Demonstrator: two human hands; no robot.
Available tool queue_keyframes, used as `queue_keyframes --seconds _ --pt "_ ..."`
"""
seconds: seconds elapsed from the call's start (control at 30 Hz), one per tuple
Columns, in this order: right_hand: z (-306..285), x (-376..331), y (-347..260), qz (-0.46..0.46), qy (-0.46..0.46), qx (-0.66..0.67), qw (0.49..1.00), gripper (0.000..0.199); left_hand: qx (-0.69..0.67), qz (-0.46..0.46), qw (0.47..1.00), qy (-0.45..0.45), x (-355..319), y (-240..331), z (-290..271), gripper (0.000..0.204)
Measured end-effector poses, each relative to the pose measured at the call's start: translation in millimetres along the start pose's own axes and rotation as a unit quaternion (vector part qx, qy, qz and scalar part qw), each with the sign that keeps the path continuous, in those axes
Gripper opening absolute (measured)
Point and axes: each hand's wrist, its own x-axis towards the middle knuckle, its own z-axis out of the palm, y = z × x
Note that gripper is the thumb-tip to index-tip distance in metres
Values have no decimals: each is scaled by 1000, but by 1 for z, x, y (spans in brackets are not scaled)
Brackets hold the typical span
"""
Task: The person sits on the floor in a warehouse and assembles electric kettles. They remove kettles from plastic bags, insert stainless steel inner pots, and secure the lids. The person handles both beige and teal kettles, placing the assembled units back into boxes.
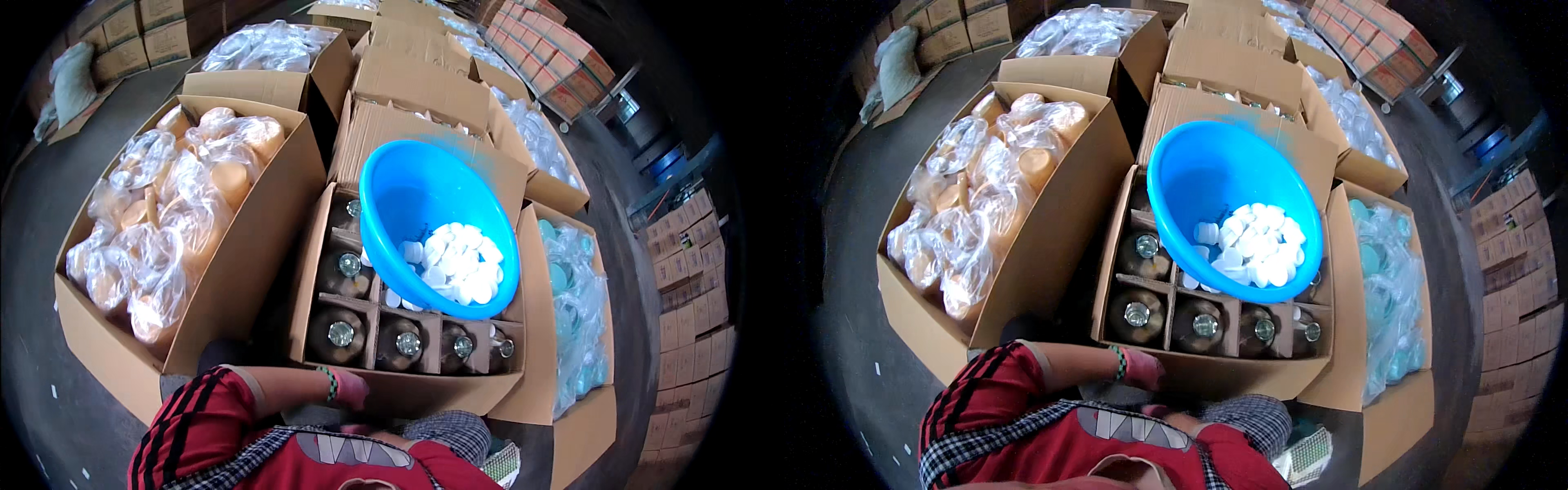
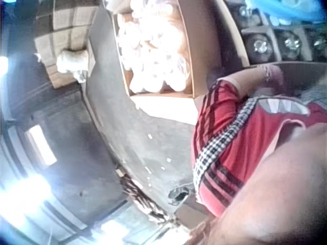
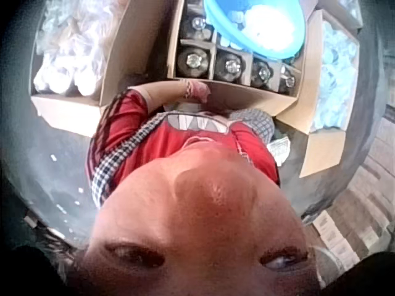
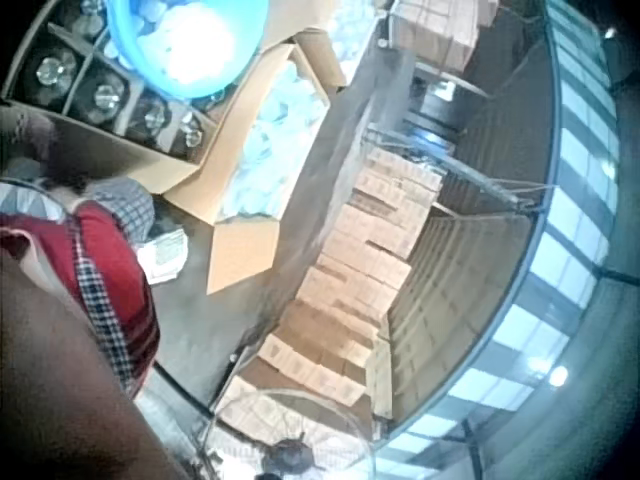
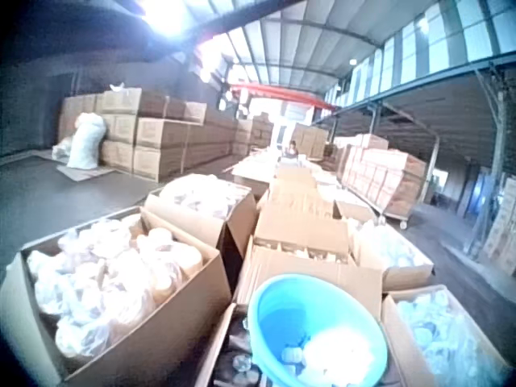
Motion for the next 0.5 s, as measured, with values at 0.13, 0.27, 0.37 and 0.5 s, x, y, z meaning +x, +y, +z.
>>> queue_keyframes --seconds 0.13,0.27,0.37,0.5 --pt "-3 -7 -18 -37 24 -37 998 49 64 -30 997 9 18 -6 10 37" --pt "-25 -42 -88 37 132 -72 988 47 13 -65 996 57 5 4 4 41" --pt "-15 -50 -65 19 240 -43 970 41 18 -65 991 117 6 -1 20 42" --pt "-36 -152 -156 15 333 134 933 48 67 -29 985 153 3 -10 40 41"
